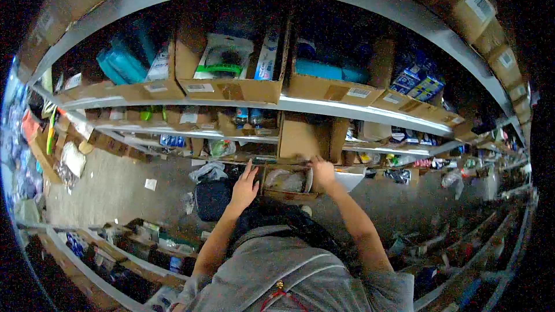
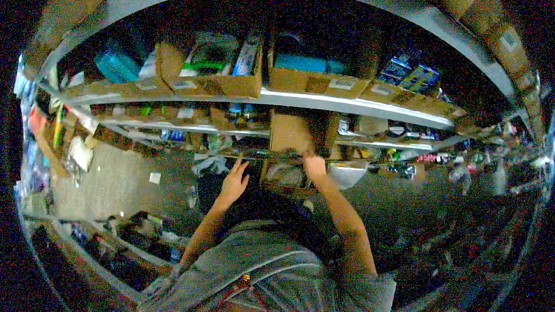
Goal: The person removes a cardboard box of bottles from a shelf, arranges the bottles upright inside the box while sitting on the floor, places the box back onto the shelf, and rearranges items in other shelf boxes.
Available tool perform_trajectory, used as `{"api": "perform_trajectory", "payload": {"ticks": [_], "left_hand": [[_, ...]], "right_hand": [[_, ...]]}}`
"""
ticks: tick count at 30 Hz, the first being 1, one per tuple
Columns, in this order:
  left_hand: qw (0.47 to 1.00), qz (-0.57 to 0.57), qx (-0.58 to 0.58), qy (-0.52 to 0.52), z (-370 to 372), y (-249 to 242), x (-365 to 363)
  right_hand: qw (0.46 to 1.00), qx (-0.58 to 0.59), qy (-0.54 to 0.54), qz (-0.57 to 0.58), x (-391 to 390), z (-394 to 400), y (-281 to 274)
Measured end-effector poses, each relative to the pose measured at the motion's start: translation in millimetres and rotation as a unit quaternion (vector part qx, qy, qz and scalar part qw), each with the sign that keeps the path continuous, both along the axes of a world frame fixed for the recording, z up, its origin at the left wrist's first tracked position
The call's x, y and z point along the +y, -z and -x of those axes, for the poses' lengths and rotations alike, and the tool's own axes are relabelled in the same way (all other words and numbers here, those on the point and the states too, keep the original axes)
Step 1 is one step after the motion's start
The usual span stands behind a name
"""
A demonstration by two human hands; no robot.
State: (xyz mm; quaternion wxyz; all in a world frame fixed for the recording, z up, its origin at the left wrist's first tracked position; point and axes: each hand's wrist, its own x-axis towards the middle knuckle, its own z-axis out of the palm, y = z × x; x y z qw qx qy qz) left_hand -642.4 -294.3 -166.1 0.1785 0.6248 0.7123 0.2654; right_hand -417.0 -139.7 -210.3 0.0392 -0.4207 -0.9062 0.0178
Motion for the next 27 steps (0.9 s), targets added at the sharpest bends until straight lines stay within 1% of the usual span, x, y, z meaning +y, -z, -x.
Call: {"api": "perform_trajectory", "payload": {"ticks": [1, 3, 5, 7, 8, 11, 13, 15, 17, 19, 21, 23, 24, 25, 27], "left_hand": [[1.000, -0.001, -0.001, 0.012, 5.6, -0.2, 1.3], [0.999, 0.033, -0.018, 0.031, 13.6, -0.2, 2.4], [0.998, 0.048, -0.011, 0.046, 19.8, 0.0, 5.8], [0.998, 0.009, 0.007, 0.057, 24.5, 0.6, 8.8], [0.997, 0.057, -0.015, 0.054, 26.0, 0.7, 9.5], [0.996, 0.040, -0.017, 0.072, 25.5, 3.6, 12.5], [0.996, 0.032, -0.020, 0.086, 19.0, 3.9, 13.2], [0.995, 0.022, -0.021, 0.096, 12.9, 4.5, 14.9], [0.993, 0.035, -0.028, 0.105, 7.6, 8.6, 15.9], [0.993, 0.036, -0.033, 0.104, 5.2, 14.0, 16.4], [0.994, 0.022, 0.001, 0.108, 6.8, 18.4, 16.6], [0.994, 0.021, -0.006, 0.103, 14.0, 20.8, 20.2], [0.994, 0.019, -0.012, 0.105, 18.7, 20.3, 23.2], [0.995, 0.020, -0.011, 0.097, 22.8, 18.8, 25.6], [0.997, -0.018, 0.004, 0.076, 29.6, 15.8, 32.1]], "right_hand": [[1.000, 0.019, 0.009, -0.005, -14.9, -4.6, 2.1], [1.000, 0.009, 0.028, 0.005, -40.8, -14.1, 14.8], [0.999, 0.000, 0.046, 0.019, -62.8, -22.1, 25.8], [0.997, 0.009, 0.064, 0.047, -85.2, -21.9, 12.1], [0.996, 0.034, 0.067, 0.040, -92.0, -22.4, 12.9], [0.993, 0.044, 0.099, 0.039, -106.6, -18.9, 3.2], [0.992, 0.047, 0.108, 0.036, -111.1, -20.6, 7.4], [0.992, 0.052, 0.115, 0.031, -112.1, -20.9, 10.4], [0.991, 0.038, 0.115, 0.058, -111.3, -21.2, 11.5], [0.991, 0.044, 0.115, 0.057, -110.5, -20.7, 7.6], [0.991, 0.052, 0.107, 0.057, -101.6, -22.7, 9.4], [0.998, 0.033, 0.050, -0.001, -80.6, -30.3, 18.8], [0.998, 0.019, 0.037, 0.045, -68.1, -30.9, 11.5], [0.986, 0.061, 0.148, 0.045, -62.9, -10.3, -27.3], [0.988, 0.006, 0.144, 0.062, -31.3, -8.1, -9.6]]}}
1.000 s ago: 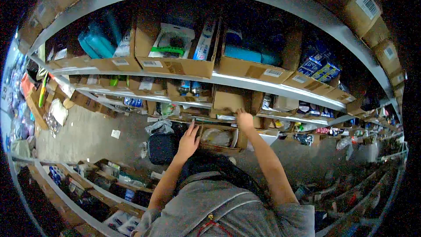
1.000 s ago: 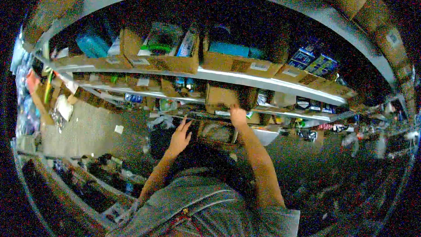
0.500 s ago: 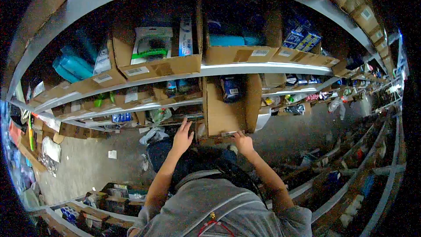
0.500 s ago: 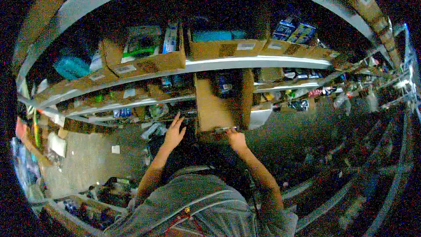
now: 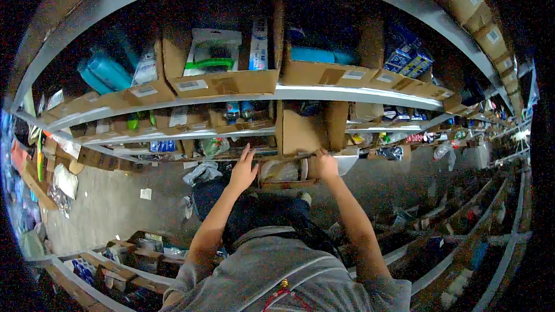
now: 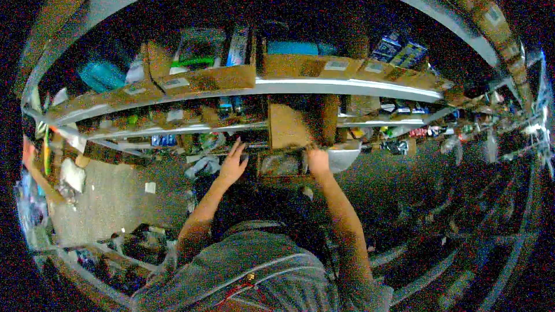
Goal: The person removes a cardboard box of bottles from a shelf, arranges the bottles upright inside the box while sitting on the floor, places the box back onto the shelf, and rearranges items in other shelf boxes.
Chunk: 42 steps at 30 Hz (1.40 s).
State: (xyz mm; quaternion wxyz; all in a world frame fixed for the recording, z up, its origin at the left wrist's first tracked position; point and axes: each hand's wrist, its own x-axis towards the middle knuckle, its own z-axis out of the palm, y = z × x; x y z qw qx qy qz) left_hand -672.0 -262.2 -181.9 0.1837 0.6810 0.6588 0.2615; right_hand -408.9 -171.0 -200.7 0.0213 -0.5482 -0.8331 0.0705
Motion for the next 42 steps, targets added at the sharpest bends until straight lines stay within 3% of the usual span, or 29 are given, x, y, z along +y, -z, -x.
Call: {"api": "perform_trajectory", "payload": {"ticks": [6, 8, 10, 16, 18, 19, 20, 22, 23, 24, 26, 30, 32, 34, 36, 39, 40, 42], "left_hand": [[0.991, -0.065, 0.082, -0.088, 25.5, -18.1, 26.0], [0.993, -0.027, 0.019, -0.116, 38.0, -16.0, 35.6], [0.989, -0.019, 0.057, -0.138, 46.2, -17.9, 44.8], [0.975, 0.100, 0.152, -0.126, 67.7, -10.7, 69.1], [0.972, 0.102, 0.174, -0.121, 73.7, -2.1, 72.8], [0.975, 0.057, 0.181, -0.119, 78.3, 9.4, 76.6], [0.975, 0.012, 0.188, -0.116, 83.1, 20.7, 80.2], [0.971, 0.048, 0.208, -0.104, 87.5, 20.5, 90.0], [0.966, 0.084, 0.224, -0.094, 87.0, 20.1, 93.5], [0.966, 0.083, 0.225, -0.093, 86.5, 18.8, 93.1], [0.968, 0.030, 0.225, -0.106, 84.9, 16.3, 86.7], [0.957, 0.013, 0.273, -0.094, 82.6, 22.1, 77.7], [0.961, 0.028, 0.263, -0.080, 81.9, 22.6, 68.7], [0.967, 0.003, 0.239, -0.084, 77.7, 12.4, 55.1], [0.973, -0.020, 0.212, -0.091, 74.8, 9.2, 40.8], [0.971, 0.003, 0.224, -0.081, 73.4, 5.8, 20.1], [0.971, 0.004, 0.224, -0.084, 72.8, 7.7, 15.5], [0.971, 0.041, 0.225, -0.072, 71.6, 10.1, 7.3]], "right_hand": [[0.995, -0.028, -0.061, -0.069, 68.4, 25.0, 8.4], [0.995, -0.037, -0.044, -0.077, 83.1, 39.9, 0.9], [0.996, -0.089, -0.001, 0.011, 98.9, 51.3, -4.3], [0.995, -0.093, 0.041, -0.003, 100.3, 67.8, -26.2], [0.994, -0.021, 0.072, -0.076, 88.7, 69.4, -26.9], [0.990, 0.056, 0.080, -0.102, 79.6, 70.6, -28.0], [0.990, 0.057, 0.080, -0.102, 70.6, 73.7, -27.2], [0.976, 0.132, 0.053, -0.168, 51.4, 82.9, -23.0], [0.982, 0.141, 0.012, -0.128, 42.7, 84.5, -20.8], [0.964, 0.176, -0.060, -0.188, 37.3, 86.8, -13.4], [0.961, 0.233, -0.078, -0.129, 18.8, 104.0, -30.9], [0.968, 0.224, -0.060, -0.097, 5.4, 127.4, -29.5], [0.968, 0.252, 0.003, -0.003, 5.7, 137.2, -29.2], [0.961, 0.269, -0.023, -0.061, 4.8, 141.7, -24.4], [0.959, 0.280, 0.032, 0.032, 4.1, 144.7, -18.1], [0.957, 0.286, 0.047, 0.010, 3.4, 148.7, 0.5], [0.957, 0.285, 0.045, 0.012, 2.6, 146.5, 1.8], [0.973, 0.185, 0.059, 0.128, -1.3, 140.9, -1.6]]}}
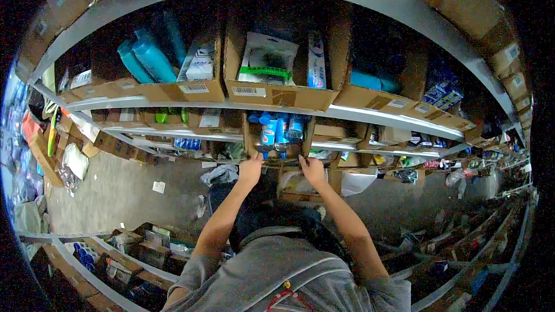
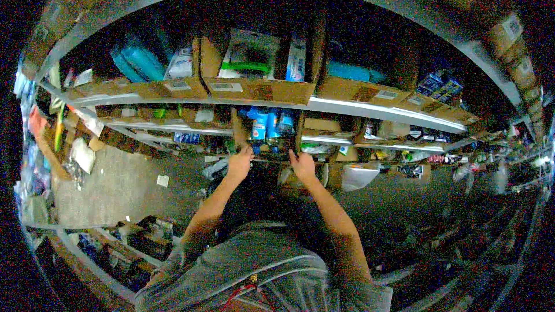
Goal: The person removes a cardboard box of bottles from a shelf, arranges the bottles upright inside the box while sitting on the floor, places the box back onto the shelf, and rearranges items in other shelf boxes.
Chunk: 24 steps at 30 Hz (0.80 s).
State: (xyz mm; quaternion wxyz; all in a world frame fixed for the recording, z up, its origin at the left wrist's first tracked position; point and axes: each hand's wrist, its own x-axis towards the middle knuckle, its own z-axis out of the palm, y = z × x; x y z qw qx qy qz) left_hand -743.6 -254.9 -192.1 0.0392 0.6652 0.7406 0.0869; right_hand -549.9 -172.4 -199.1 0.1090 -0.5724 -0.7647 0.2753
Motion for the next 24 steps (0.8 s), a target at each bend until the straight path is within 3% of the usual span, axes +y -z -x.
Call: {"api": "perform_trajectory", "payload": {"ticks": [3, 9, 14, 20, 24], "left_hand": [[1.000, -0.001, 0.000, -0.010, -2.7, -2.2, -8.8], [0.999, -0.042, 0.003, -0.002, -0.9, 9.3, -12.7], [0.998, -0.063, -0.016, -0.016, -4.3, 5.6, -21.7], [0.976, -0.129, -0.173, -0.035, -6.6, -20.7, -50.5], [0.952, -0.167, -0.225, -0.125, 3.6, -24.6, -63.0]], "right_hand": [[0.997, 0.041, -0.028, -0.052, -15.5, -5.2, -13.0], [0.992, 0.119, -0.040, -0.025, -28.1, -5.4, -23.2], [0.995, 0.080, -0.063, -0.001, -29.6, 0.1, 4.8], [0.991, 0.110, -0.061, 0.042, -35.5, 3.8, 0.3], [0.980, 0.176, -0.005, 0.097, -25.7, -3.7, 5.6]]}}
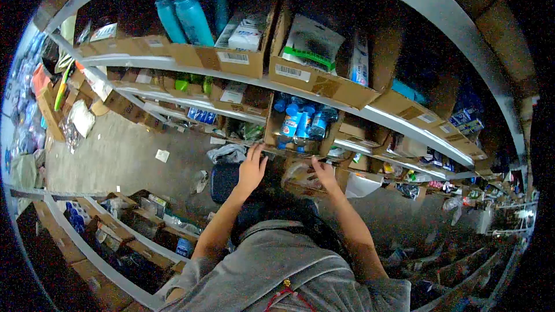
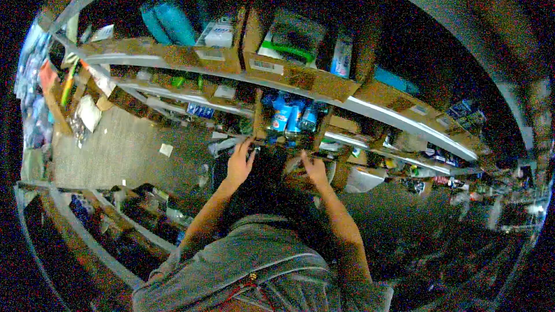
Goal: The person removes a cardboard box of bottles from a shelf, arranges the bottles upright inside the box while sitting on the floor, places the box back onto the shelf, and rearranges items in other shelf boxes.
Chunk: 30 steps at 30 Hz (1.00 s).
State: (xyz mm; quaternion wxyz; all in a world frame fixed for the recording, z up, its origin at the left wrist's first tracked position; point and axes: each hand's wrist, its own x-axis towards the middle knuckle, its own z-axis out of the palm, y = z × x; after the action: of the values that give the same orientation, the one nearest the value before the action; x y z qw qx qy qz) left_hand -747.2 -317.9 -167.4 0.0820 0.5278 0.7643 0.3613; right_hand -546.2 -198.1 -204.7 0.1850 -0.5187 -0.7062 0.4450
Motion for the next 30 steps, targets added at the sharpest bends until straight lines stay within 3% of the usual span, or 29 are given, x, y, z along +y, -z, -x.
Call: {"api": "perform_trajectory", "payload": {"ticks": [1, 2, 4, 5, 6, 9, 10, 12, 14, 16, 18, 20, 21, 22, 24, 27, 29, 30], "left_hand": [[0.998, -0.001, -0.051, -0.037, 0.6, -9.6, -0.5], [0.997, -0.055, 0.033, -0.048, 7.2, -0.6, 0.8], [0.996, 0.000, -0.062, -0.065, 12.1, -15.1, 5.7], [0.995, -0.015, -0.067, -0.071, 13.4, -26.7, 10.5], [0.995, -0.017, -0.069, -0.076, 17.6, -28.7, 19.3], [0.995, -0.031, 0.008, -0.091, 32.1, -37.4, 49.8], [0.993, -0.035, 0.044, -0.103, 36.1, -39.9, 63.2], [0.989, -0.040, 0.081, -0.120, 44.8, -46.4, 91.1], [0.986, 0.081, 0.066, -0.129, 50.1, -52.2, 112.3], [0.982, 0.111, 0.089, -0.123, 53.6, -58.4, 125.3], [0.977, 0.139, 0.114, -0.115, 59.4, -62.1, 136.9], [0.974, 0.162, 0.133, -0.086, 64.6, -60.9, 146.1], [0.988, 0.036, 0.125, -0.088, 63.4, -62.3, 147.7], [0.987, 0.036, 0.127, -0.090, 61.7, -63.1, 148.6], [0.987, 0.067, 0.108, -0.094, 62.3, -72.7, 158.7], [0.988, 0.054, 0.132, -0.053, 72.7, -46.9, 170.2], [0.986, 0.060, 0.149, -0.036, 74.6, -45.0, 170.7], [0.986, 0.058, 0.152, -0.035, 74.7, -42.1, 168.7]], "right_hand": [[0.994, -0.085, -0.004, 0.073, 6.8, -4.8, -3.4], [0.993, -0.088, -0.009, 0.074, 8.4, -6.9, -5.3], [0.990, -0.132, 0.053, -0.023, 5.9, -5.6, -40.8], [0.981, -0.173, 0.043, -0.077, 22.1, -15.7, -8.7], [0.981, -0.174, 0.039, -0.080, 26.2, -14.8, -20.8], [0.958, -0.156, 0.044, -0.237, 44.2, -2.5, -70.1], [0.974, -0.123, 0.043, -0.185, 56.0, 0.1, -75.5], [0.957, -0.160, 0.041, -0.240, 79.8, 7.3, -71.6], [0.951, -0.189, 0.002, -0.244, 100.6, 10.6, -60.1], [0.943, -0.213, -0.034, -0.253, 112.7, 19.6, -74.4], [0.933, -0.316, -0.102, -0.137, 122.3, 25.3, -90.6], [0.952, -0.252, -0.092, -0.146, 124.2, 23.6, -90.8], [0.957, -0.242, -0.083, -0.135, 122.8, 23.7, -100.3], [0.962, -0.233, -0.072, -0.122, 121.1, 22.1, -104.7], [0.954, -0.188, -0.003, -0.233, 129.7, 19.2, -83.6], [0.991, -0.107, -0.030, -0.069, 124.1, 30.4, -128.5], [0.995, -0.087, -0.028, -0.044, 138.7, 31.6, -103.7], [0.987, -0.112, -0.056, -0.102, 143.2, 28.8, -93.1]]}}
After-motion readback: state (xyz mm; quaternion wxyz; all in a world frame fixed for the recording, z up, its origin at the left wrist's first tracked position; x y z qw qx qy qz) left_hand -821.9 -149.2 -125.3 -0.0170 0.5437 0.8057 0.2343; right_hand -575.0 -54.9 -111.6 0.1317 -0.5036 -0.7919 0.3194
